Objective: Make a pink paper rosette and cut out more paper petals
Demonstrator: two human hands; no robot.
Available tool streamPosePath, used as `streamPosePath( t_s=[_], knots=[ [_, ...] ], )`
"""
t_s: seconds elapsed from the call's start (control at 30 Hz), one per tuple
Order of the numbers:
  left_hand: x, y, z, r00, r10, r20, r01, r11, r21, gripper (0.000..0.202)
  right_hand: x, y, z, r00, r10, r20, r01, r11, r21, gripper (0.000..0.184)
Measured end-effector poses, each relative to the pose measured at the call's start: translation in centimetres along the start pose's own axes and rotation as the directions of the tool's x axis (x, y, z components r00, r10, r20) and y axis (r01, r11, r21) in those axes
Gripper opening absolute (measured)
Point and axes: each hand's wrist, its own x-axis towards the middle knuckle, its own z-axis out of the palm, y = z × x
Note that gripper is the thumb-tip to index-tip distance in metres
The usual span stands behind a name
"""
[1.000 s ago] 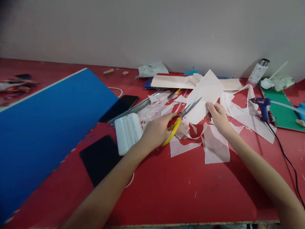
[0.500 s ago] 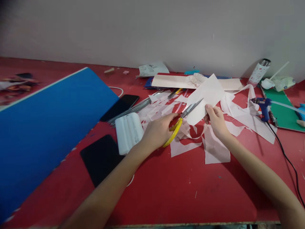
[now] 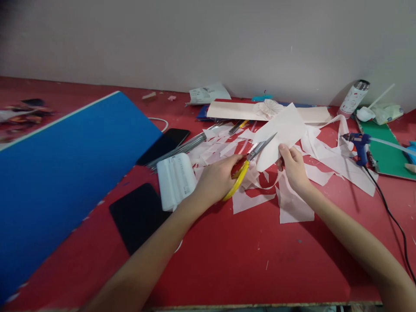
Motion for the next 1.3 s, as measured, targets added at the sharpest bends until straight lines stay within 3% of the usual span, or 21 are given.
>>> streamPosePath(
  t_s=[0.4,1.3],
  knots=[
    [-0.06,-0.23,0.44,0.999,0.019,-0.032,-0.021,0.997,-0.077,0.032,-0.59,0.19,0.35,0.999,0.015,-0.042,-0.014,1.000,0.027,0.040],
    [0.06,-0.40,0.58,1.000,0.030,-0.007,-0.030,0.998,-0.061,0.032,-0.74,0.29,0.41,0.999,0.003,-0.042,-0.001,0.998,0.057,0.041]
  ],
)
